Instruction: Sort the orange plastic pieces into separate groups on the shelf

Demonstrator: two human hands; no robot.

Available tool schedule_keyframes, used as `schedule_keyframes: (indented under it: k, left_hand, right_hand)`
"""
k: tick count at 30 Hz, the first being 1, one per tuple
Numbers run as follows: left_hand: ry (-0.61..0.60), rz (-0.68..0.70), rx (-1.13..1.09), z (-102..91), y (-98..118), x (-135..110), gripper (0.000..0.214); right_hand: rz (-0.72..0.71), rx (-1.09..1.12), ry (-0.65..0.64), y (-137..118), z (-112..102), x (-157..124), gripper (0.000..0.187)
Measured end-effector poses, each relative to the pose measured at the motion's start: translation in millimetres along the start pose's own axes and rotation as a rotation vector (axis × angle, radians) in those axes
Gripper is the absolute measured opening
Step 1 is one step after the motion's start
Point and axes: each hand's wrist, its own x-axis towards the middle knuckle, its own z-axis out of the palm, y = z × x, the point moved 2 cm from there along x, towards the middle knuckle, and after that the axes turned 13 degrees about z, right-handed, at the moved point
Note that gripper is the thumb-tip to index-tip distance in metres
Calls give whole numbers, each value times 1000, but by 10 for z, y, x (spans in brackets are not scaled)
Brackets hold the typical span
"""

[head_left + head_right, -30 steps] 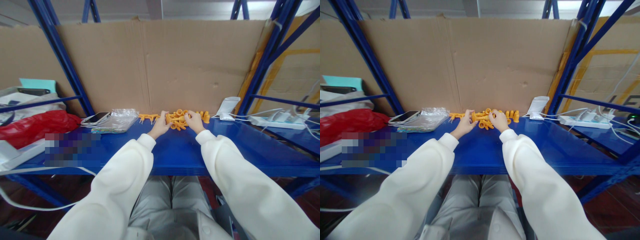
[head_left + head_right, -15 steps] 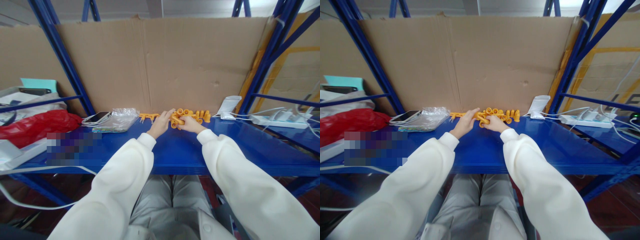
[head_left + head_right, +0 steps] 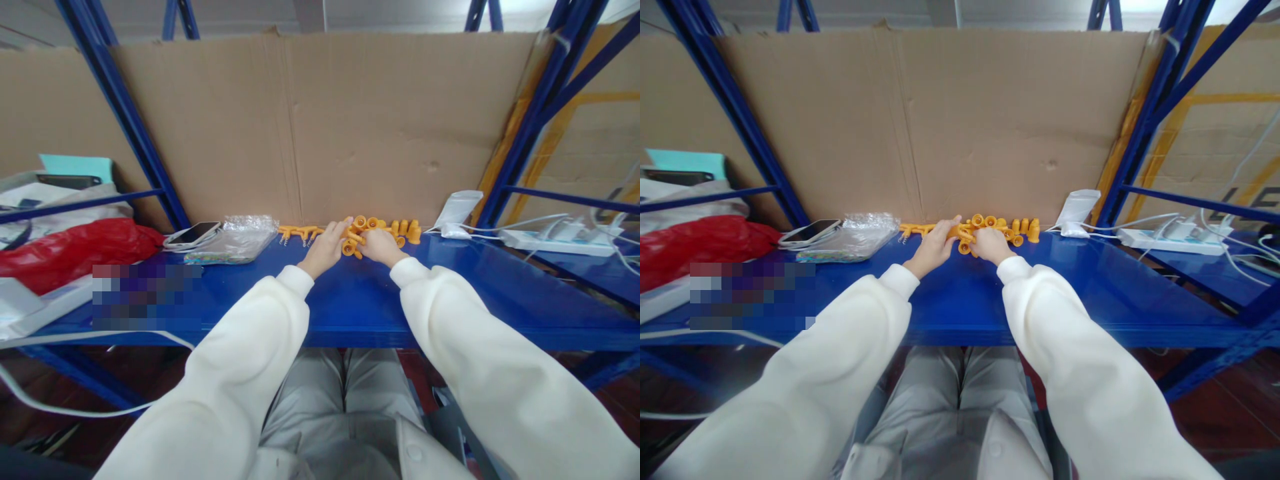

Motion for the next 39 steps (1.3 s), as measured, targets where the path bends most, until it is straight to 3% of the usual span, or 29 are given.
schedule_keyframes:
  k: [10,20,31,35,39]
  left_hand:
    - [55,-174,-204,68,-4,44,49]
    - [-16,-531,-412,110,-31,16,54]
    - [-51,-130,-33,-30,25,20,58]
    - [-153,-128,69,-54,66,29,63]
    - [-311,-233,233,-97,189,78,68]
  right_hand:
    - [-46,-155,15,12,2,17,39]
    - [-99,-208,12,-25,-27,-15,35]
    - [-34,-144,25,49,-23,-28,40]
    - [-8,-104,-14,33,-34,-37,37]
    - [-11,-91,-1,10,-36,-41,38]
